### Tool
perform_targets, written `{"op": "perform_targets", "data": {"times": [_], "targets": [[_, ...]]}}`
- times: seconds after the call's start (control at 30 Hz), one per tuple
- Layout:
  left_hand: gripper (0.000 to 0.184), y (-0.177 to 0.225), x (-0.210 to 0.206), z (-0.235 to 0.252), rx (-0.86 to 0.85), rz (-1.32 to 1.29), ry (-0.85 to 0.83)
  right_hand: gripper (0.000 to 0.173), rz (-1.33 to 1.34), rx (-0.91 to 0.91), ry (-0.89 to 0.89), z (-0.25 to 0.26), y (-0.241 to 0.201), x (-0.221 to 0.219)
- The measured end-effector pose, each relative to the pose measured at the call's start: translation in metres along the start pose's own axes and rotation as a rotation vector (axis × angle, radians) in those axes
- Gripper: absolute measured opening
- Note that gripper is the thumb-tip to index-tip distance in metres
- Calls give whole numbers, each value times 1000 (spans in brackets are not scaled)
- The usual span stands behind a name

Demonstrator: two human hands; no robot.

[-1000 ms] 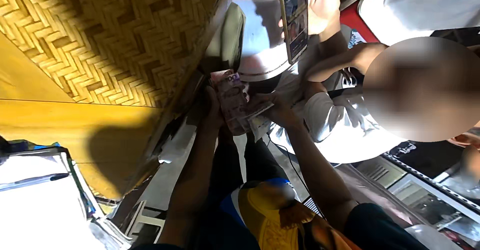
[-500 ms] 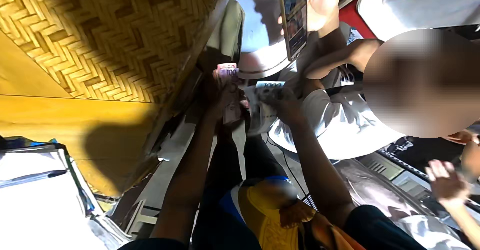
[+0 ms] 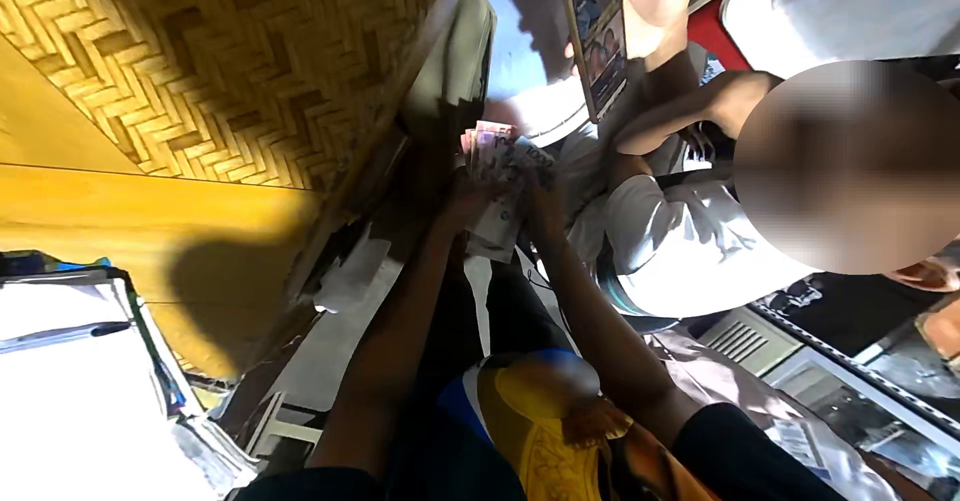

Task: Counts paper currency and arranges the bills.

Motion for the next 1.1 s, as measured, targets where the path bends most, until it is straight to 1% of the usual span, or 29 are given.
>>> {"op": "perform_targets", "data": {"times": [0.03,0.07,0.1,0.13,0.17,0.2,0.23,0.27,0.3,0.37,0.43,0.5,0.53,0.6,0.67,0.7,0.77,0.83,0.87,0.93,1.0,1.1], "targets": [[69,2,1,3,-22,51,-5,66,-75,209,49,7,-17,6],[65,4,2,7,-59,105,-16,67,-109,439,71,15,-35,9],[62,7,2,10,-101,158,-32,58,-115,634,19,23,-52,8],[59,9,2,11,-141,202,-50,47,-129,746,-124,28,-67,4],[59,10,0,9,-163,221,-72,39,-176,811,-289,32,-79,-1],[58,12,0,9,-180,219,-78,35,-249,849,-428,35,-87,-8],[57,15,-1,9,-179,208,-75,32,-329,874,-525,38,-91,-14],[57,16,0,9,-166,197,-72,29,-379,869,-582,39,-93,-18],[58,16,1,7,-153,184,-70,25,-383,852,-592,39,-93,-17],[61,18,2,6,-139,158,-70,17,-299,863,-497,38,-93,-14],[60,19,2,4,-155,126,-79,14,-192,958,-402,37,-89,-8],[60,20,3,5,-171,100,-70,14,-168,1059,-414,34,-86,-2],[63,20,5,6,-162,87,-62,14,-189,1080,-435,32,-86,0],[68,20,8,6,-151,51,-49,12,-247,1066,-506,24,-83,5],[66,24,10,2,-182,50,-34,14,-316,1019,-570,19,-80,8],[62,26,11,2,-205,85,-28,18,-332,972,-576,18,-79,8],[47,28,11,0,-255,187,-7,27,-372,857,-548,21,-79,3],[35,32,10,-4,-289,246,-1,31,-363,828,-505,26,-77,-6],[35,33,10,-5,-296,249,3,31,-342,866,-483,27,-77,-10],[43,29,10,-2,-309,227,0,26,-288,981,-435,24,-77,-14],[44,28,11,-1,-318,229,-3,24,-250,1037,-399,22,-77,-15],[42,28,12,1,-331,221,-15,20,-219,975,-422,23,-75,-16]]}}
Point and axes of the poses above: each hand's wrist, its own z-axis towards the middle knuckle, its own x-axis out of the back of the hand, y = z × x, the point moved 5 cm from there along z, towards the middle knuckle, and after that the axes turned 12 degrees about y, right-handed, at the moved point
